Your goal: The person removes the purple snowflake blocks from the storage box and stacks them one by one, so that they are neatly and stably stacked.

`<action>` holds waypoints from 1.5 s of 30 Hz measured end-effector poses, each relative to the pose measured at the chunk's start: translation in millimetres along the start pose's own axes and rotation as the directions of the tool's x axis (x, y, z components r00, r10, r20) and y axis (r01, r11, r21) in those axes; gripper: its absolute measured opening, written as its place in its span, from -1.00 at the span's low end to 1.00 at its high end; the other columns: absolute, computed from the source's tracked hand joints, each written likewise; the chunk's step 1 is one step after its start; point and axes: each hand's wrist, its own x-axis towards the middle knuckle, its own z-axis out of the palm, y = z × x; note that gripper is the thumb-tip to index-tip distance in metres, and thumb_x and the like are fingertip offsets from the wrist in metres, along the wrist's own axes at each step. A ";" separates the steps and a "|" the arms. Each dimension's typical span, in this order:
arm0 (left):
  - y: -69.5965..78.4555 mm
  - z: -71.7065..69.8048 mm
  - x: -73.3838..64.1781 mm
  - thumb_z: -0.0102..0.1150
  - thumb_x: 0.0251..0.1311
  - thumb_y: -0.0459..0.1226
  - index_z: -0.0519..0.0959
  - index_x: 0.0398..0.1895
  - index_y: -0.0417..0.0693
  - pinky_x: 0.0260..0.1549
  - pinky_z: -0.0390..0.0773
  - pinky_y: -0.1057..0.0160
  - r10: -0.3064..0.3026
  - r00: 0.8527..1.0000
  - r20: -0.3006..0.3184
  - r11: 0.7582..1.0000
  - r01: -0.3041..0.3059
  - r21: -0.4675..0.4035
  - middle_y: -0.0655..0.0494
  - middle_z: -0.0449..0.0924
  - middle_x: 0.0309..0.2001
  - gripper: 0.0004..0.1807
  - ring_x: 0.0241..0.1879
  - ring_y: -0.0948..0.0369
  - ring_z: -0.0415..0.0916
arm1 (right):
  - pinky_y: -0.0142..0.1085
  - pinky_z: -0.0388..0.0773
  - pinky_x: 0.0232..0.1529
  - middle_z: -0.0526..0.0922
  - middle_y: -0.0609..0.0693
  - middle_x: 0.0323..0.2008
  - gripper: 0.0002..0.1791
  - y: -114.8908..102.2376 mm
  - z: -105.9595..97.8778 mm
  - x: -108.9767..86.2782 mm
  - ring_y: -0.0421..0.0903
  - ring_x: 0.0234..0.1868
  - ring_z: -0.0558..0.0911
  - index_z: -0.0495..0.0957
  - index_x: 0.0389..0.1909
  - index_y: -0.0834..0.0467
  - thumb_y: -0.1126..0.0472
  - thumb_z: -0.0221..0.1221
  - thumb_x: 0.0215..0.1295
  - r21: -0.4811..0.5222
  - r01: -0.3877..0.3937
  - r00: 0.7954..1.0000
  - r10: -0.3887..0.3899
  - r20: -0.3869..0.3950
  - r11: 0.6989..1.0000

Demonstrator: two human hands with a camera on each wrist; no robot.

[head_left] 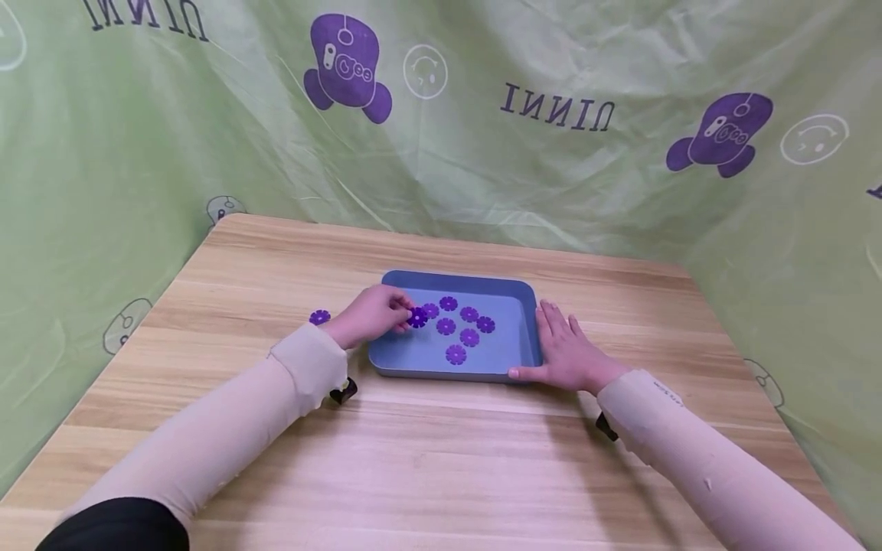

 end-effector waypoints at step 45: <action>-50.6 -70.5 -35.8 0.03 0.48 -0.48 0.43 0.12 -0.59 -0.08 0.69 0.26 -0.075 0.989 -0.124 0.939 0.028 -0.343 -0.02 0.66 -0.20 -0.71 -0.27 0.29 0.65 | 0.27 -0.16 0.52 -0.18 0.53 0.55 0.38 -3.5 -0.7 0.7 0.42 0.57 -0.15 -0.14 0.51 0.59 -0.49 0.20 0.24 -0.106 -0.017 1.000 0.018 0.008 0.994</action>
